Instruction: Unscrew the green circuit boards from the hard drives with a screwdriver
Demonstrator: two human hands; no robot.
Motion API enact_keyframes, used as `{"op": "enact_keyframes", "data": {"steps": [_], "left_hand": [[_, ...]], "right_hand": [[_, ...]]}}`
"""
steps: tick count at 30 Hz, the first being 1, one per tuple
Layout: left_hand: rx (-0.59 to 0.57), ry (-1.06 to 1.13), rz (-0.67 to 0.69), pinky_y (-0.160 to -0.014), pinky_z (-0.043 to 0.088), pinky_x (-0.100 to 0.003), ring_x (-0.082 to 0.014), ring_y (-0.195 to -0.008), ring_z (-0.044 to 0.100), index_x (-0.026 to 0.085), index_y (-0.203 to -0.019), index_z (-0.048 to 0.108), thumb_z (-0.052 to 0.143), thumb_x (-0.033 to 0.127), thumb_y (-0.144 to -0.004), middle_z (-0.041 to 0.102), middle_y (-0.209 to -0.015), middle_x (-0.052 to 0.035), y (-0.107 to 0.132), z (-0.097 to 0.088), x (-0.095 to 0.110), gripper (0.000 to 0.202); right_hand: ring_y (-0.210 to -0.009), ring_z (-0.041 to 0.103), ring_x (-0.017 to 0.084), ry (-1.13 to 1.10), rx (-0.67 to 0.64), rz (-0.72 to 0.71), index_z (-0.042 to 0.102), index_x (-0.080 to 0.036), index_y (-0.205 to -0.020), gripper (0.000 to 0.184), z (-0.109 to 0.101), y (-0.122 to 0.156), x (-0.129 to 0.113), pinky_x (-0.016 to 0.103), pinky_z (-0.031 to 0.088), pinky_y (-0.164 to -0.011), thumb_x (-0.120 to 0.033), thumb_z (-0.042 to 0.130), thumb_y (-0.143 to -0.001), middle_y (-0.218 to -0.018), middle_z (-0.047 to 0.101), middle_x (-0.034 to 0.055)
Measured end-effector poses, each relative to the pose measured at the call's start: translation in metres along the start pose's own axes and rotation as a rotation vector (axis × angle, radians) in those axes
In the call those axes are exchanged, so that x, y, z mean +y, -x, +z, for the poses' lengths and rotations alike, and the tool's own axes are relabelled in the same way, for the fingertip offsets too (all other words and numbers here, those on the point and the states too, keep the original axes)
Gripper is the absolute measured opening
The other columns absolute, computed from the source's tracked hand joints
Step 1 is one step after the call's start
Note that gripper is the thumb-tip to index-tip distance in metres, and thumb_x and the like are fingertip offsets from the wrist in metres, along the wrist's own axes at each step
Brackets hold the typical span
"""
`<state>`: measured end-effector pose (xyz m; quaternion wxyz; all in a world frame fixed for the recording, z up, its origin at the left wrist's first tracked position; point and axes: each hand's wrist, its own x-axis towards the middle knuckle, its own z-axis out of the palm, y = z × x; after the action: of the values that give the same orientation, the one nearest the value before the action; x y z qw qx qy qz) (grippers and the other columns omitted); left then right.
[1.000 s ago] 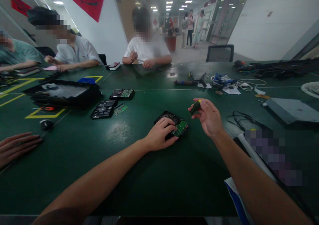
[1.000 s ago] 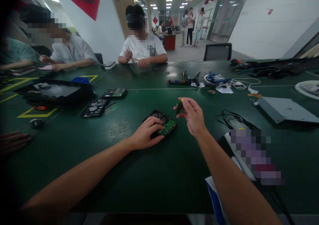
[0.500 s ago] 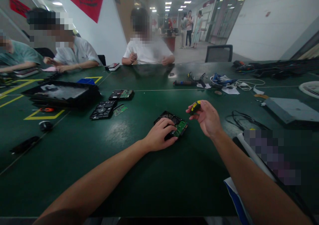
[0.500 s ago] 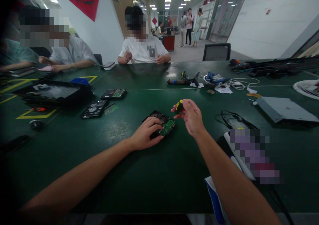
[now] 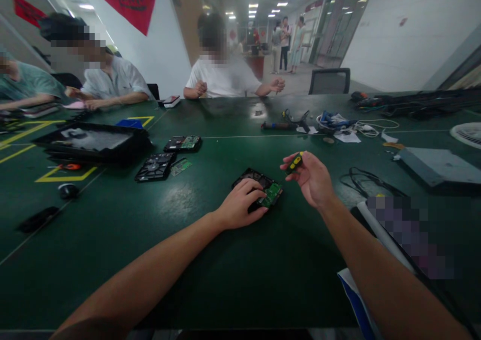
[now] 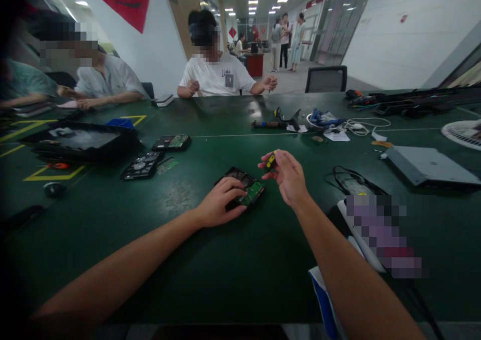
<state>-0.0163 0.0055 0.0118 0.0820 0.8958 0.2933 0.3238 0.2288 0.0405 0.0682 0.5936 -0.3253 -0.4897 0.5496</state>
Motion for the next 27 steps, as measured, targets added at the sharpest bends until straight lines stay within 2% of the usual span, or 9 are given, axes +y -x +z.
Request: {"op": "enact_keyframes", "data": {"steps": [3, 9, 13, 17, 20, 24, 27], "left_hand": [[0.002, 0.0, 0.001, -0.106, 0.052, -0.055, -0.0313, -0.124, 0.059, 0.023, -0.123, 0.065, 0.071, 0.036, -0.095, 0.064, -0.125, -0.0133, 0.0004, 0.0007, -0.0006, 0.032], [-0.009, -0.009, 0.002, -0.107, 0.052, -0.054, -0.0309, -0.124, 0.059, 0.023, -0.124, 0.065, 0.07, 0.038, -0.096, 0.063, -0.125, -0.0129, 0.0009, 0.0007, -0.0017, 0.032], [-0.016, -0.013, 0.004, -0.108, 0.052, -0.053, -0.0305, -0.124, 0.059, 0.021, -0.124, 0.064, 0.068, 0.038, -0.098, 0.063, -0.125, -0.0132, 0.0006, -0.0009, -0.0002, 0.031], [-0.016, -0.007, -0.011, -0.108, 0.052, -0.054, -0.0309, -0.125, 0.059, 0.021, -0.125, 0.062, 0.069, 0.039, -0.098, 0.063, -0.127, -0.0133, 0.0006, -0.0006, 0.0005, 0.034], [-0.016, -0.013, -0.021, -0.108, 0.052, -0.054, -0.0316, -0.125, 0.058, 0.021, -0.129, 0.061, 0.069, 0.04, -0.097, 0.063, -0.128, -0.0139, 0.0007, 0.0003, 0.0002, 0.039], [-0.026, -0.058, -0.025, -0.112, 0.05, -0.056, -0.0341, -0.129, 0.054, 0.019, -0.138, 0.059, 0.071, 0.046, -0.095, 0.06, -0.133, -0.0159, 0.0009, 0.0005, -0.0005, 0.052], [-0.041, -0.085, -0.029, -0.114, 0.047, -0.057, -0.0357, -0.133, 0.051, 0.02, -0.141, 0.059, 0.071, 0.049, -0.095, 0.058, -0.137, -0.0163, 0.0013, 0.0008, -0.0011, 0.056]], "right_hand": [[-0.088, 0.074, 0.02, -0.025, 0.0, 0.014, 0.07, -0.026, -0.097, 0.035, -0.0005, -0.0008, 0.0001, 0.026, 0.057, -0.056, -0.061, 0.067, -0.094, -0.102, 0.074, 0.004], [-0.087, 0.068, 0.017, 0.035, 0.033, -0.033, 0.076, -0.03, -0.103, 0.024, -0.0013, -0.0006, -0.0013, 0.023, 0.051, -0.054, -0.051, 0.074, -0.091, -0.102, 0.071, 0.0026], [-0.09, 0.067, 0.017, 0.037, 0.031, -0.034, 0.077, -0.028, -0.097, 0.02, -0.0014, -0.0003, -0.0008, 0.023, 0.049, -0.053, -0.047, 0.077, -0.09, -0.106, 0.072, 0.0038], [-0.093, 0.071, 0.02, 0.002, 0.009, -0.007, 0.075, -0.028, -0.098, 0.029, -0.0009, -0.0005, 0.0009, 0.026, 0.055, -0.058, -0.055, 0.071, -0.092, -0.106, 0.073, 0.0042], [-0.092, 0.072, 0.02, -0.038, 0.01, 0.015, 0.075, -0.027, -0.101, 0.033, -0.0007, -0.001, 0.0017, 0.027, 0.056, -0.059, -0.058, 0.066, -0.095, -0.106, 0.074, 0.0046], [-0.09, 0.069, 0.018, -0.027, 0.028, -0.019, 0.077, -0.027, -0.1, 0.023, -0.001, -0.0009, 0.0014, 0.024, 0.052, -0.055, -0.049, 0.074, -0.092, -0.109, 0.072, 0.0033], [-0.088, 0.067, 0.016, 0.001, 0.03, -0.029, 0.079, -0.027, -0.104, 0.024, -0.0014, -0.0001, 0.0009, 0.022, 0.051, -0.053, -0.047, 0.075, -0.092, -0.106, 0.071, 0.0038]]}}
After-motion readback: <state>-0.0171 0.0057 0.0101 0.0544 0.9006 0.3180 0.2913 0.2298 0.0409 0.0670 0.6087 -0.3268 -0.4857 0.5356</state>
